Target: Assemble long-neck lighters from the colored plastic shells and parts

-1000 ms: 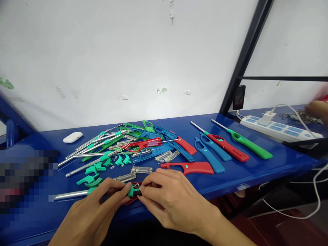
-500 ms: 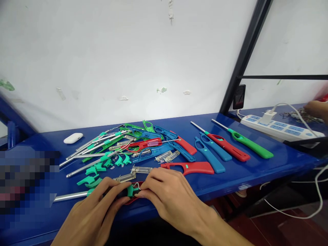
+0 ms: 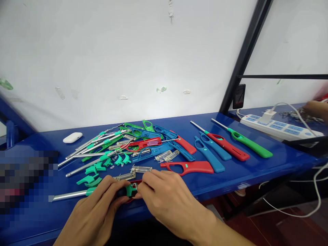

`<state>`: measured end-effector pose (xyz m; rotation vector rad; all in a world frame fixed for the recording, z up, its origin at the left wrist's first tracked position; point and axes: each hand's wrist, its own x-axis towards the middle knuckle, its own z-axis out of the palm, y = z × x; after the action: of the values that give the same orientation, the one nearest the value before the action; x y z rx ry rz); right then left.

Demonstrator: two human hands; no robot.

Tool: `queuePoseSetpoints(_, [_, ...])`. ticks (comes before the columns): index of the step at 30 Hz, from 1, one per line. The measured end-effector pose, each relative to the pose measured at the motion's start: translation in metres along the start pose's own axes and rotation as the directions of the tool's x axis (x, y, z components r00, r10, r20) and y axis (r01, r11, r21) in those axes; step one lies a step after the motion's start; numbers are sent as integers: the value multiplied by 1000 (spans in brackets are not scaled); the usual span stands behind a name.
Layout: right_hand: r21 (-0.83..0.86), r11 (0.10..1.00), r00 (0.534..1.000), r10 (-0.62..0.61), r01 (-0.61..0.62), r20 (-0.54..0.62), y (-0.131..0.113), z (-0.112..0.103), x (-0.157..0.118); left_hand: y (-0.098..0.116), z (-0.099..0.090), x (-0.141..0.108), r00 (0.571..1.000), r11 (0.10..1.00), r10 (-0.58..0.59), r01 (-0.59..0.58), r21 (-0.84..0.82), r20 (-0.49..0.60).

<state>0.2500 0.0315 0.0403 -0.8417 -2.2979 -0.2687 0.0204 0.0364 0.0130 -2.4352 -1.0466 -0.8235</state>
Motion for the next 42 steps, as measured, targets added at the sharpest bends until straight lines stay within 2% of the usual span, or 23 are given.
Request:
queuePoseSetpoints(4, [54, 998, 1000, 24, -24, 3, 3, 1, -2, -1, 0, -1, 1000, 1000, 11, -11, 29, 2])
queuePoseSetpoints(9, [97, 990, 994, 102, -105, 32, 6, 0, -6, -1, 0, 1, 999, 1000, 12, -11, -18, 45])
queuePoseSetpoints(13, [178, 969, 984, 155, -168, 87, 8, 2, -8, 1, -1, 6, 995, 998, -10, 16, -65, 99])
queuePoseSetpoints(18, [272, 933, 970, 211, -238, 125, 10, 5, -10, 4, -3, 10, 993, 992, -61, 71, -105, 103])
queuePoseSetpoints(25, [300, 928, 974, 193, -222, 123, 10, 3, -11, -1, 0, 4, 992, 974, -58, 80, -213, 109])
queuePoseSetpoints(33, [276, 944, 981, 157, -183, 113, 12, 5, -15, 4, -5, 12, 994, 988, -96, 102, -118, 61])
queuePoseSetpoints(37, [288, 942, 984, 149, -171, 97, 14, 7, -15, 4, -6, 15, 995, 986, -82, 88, -144, 49])
queuePoseSetpoints(42, [323, 926, 979, 166, -195, 115, 15, 6, -15, 2, -7, 17, 991, 980, -118, 126, -154, 63])
